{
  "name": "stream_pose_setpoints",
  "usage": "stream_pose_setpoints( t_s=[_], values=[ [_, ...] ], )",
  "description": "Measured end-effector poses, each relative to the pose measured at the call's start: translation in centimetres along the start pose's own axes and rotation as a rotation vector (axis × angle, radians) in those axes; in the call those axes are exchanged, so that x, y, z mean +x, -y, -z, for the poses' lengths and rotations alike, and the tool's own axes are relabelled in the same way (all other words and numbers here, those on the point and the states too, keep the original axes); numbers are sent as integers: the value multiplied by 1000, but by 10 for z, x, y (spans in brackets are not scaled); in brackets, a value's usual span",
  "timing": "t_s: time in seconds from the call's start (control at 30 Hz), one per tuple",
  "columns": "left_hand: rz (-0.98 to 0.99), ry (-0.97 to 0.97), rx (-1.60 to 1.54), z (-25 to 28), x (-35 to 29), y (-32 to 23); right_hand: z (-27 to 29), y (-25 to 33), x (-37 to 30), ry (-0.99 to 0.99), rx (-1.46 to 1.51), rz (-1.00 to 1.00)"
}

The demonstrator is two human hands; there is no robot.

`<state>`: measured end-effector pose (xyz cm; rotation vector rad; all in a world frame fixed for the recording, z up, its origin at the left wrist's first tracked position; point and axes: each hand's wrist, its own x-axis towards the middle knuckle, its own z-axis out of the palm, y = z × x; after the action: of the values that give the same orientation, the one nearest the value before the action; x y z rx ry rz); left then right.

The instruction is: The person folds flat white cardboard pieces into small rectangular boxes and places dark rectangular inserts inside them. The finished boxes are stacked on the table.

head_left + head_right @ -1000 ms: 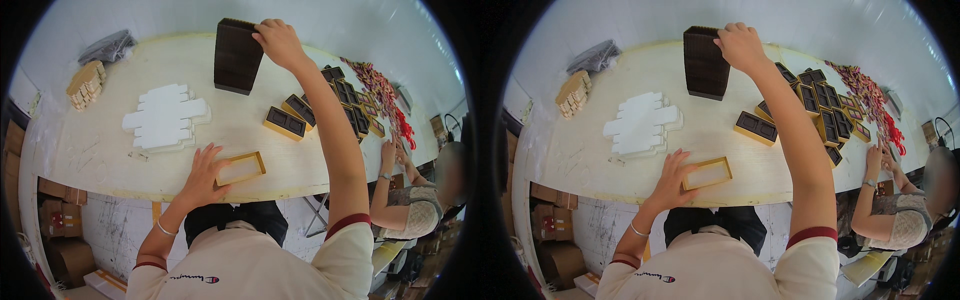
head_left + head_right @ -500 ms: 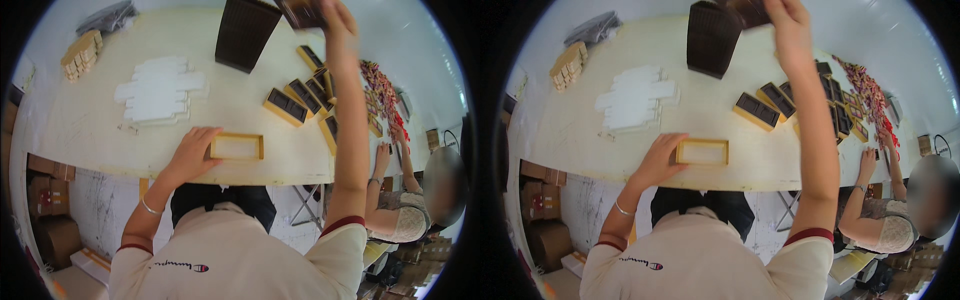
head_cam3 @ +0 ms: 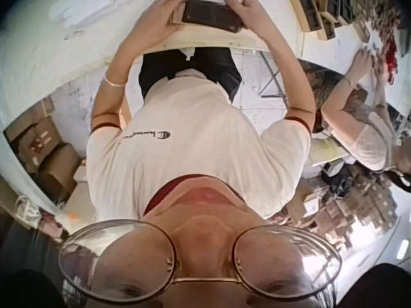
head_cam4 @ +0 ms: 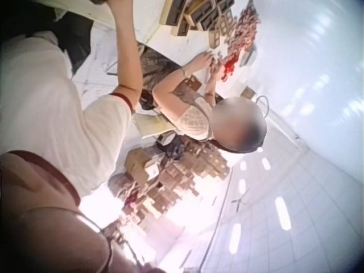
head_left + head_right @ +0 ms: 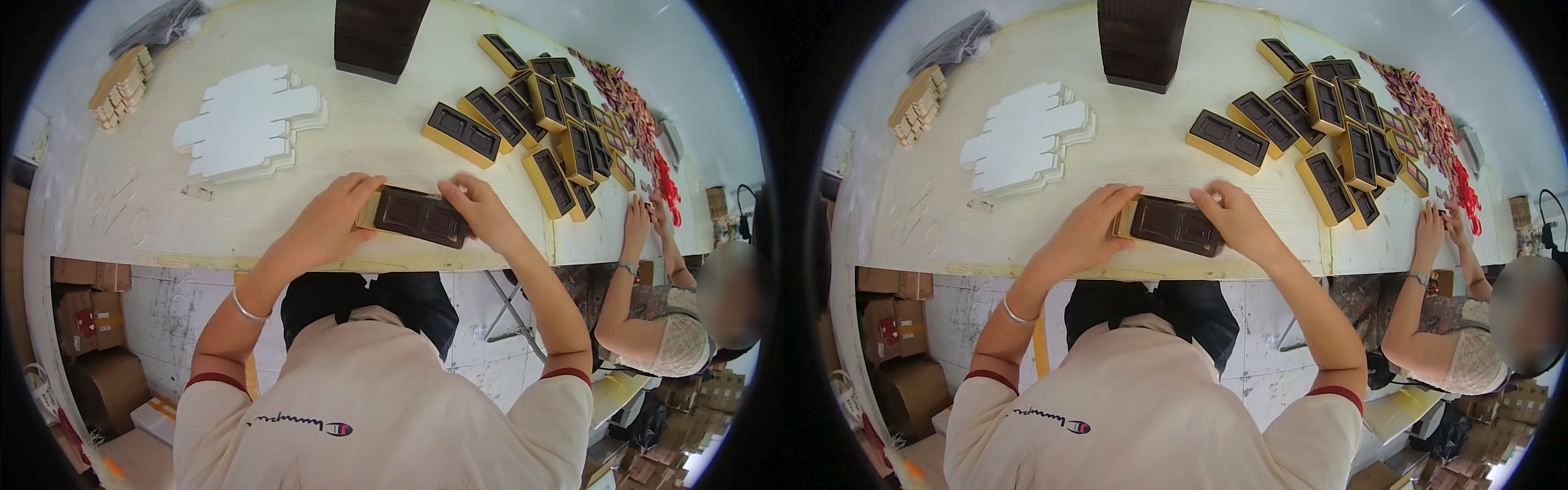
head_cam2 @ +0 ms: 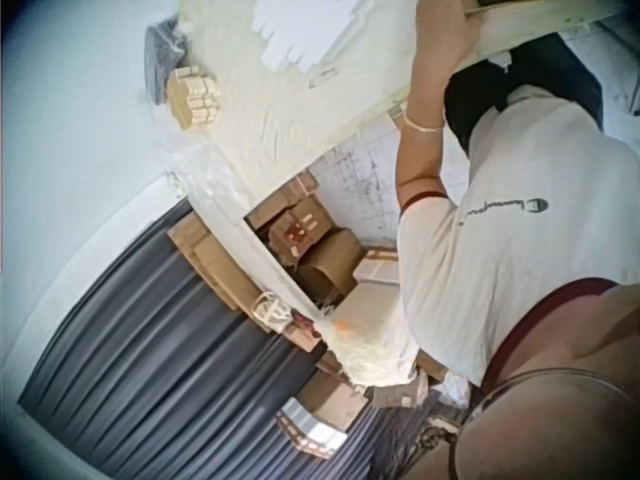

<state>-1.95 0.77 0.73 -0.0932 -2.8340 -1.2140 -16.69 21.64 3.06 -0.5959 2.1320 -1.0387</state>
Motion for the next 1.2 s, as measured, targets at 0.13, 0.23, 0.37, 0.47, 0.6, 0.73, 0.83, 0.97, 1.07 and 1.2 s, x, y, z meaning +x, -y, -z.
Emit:
stream_pose_setpoints(
  t_s=[0.13,0.23,0.37,0.47,0.6,0.73,0.83,0.97,1.07,1.2],
  values=[
    [24,69,26,15,4,12,-6,18,-24,-268,-365,604],
    [24,133,26,27,7,16,8,7,-39,24,-461,765],
    [-100,168,-1,22,12,14,-20,-17,-33,20,-438,906],
    [-68,184,137,27,16,12,-32,-7,-24,2,-572,933],
    [-29,171,217,33,14,8,-28,-4,-17,-6,-652,941],
    [-59,113,322,26,8,6,-41,5,-30,-117,-485,849],
    [-210,-23,388,20,7,14,-58,-12,-26,-129,-258,689],
    [-262,-59,350,13,2,18,-72,-24,-20,-174,-109,644],
    [-174,-33,397,6,-2,20,-85,-18,-31,-347,-377,775],
    [-200,-136,373,-8,-1,23,-78,-29,-17,-358,-433,841]
  ],
)
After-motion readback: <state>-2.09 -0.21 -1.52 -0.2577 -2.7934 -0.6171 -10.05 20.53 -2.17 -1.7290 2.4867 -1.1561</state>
